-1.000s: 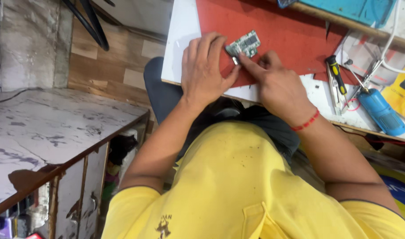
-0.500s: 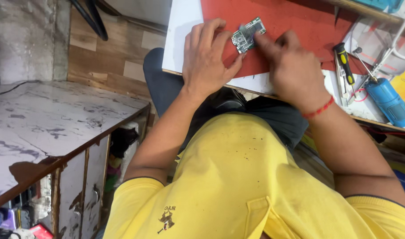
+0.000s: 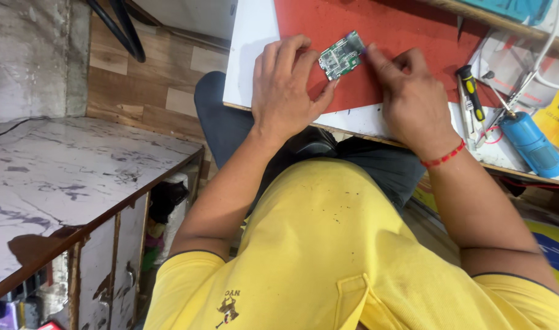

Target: The person disassembles a smartphone using a screwdriver to remove the back cover and disconnect the battery. They then remove the motherboard and clean it with a toothbrush on a workbench.

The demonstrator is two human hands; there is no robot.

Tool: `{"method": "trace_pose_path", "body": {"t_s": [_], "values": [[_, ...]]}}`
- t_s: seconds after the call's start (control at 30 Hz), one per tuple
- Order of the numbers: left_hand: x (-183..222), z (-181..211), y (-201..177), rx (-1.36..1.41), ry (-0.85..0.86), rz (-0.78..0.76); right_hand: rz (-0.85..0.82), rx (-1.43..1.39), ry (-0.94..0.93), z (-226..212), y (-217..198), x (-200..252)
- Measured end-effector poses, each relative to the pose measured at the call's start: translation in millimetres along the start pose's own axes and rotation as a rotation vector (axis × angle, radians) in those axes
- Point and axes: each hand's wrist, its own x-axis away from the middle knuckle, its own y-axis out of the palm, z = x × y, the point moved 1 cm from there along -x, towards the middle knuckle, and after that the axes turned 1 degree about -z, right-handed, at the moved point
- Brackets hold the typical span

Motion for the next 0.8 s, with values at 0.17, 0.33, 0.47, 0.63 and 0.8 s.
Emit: {"method": "trace_pose_path", "body": {"t_s": [0.17, 0.33, 0.47, 0.63, 0.8], "values": [[-0.8, -0.3, -0.8, -0.013, 0.01, 0.006, 0.028, -0.038, -0.03, -0.4, 4.0, 6.6], [-0.7, 1.7, 1.5, -0.012, 0.008, 0.001, -0.087, 0.001, -0.077, -3.6, 6.0, 5.4], [-0.5, 2.2, 3.8, -0.014, 0.002, 0.006, -0.039, -0.004, 0.041, 0.1, 1.1, -2.9], [-2.7, 1.6, 2.7, -0.015, 0.006, 0.012, -0.063, -0.071, 0.061, -7.4, -2.7, 4.7], [0.3, 3.2, 4.3, 0.002, -0.008, 0.016, -0.012, -0.005, -0.019, -3.8, 12.3, -12.3]]}}
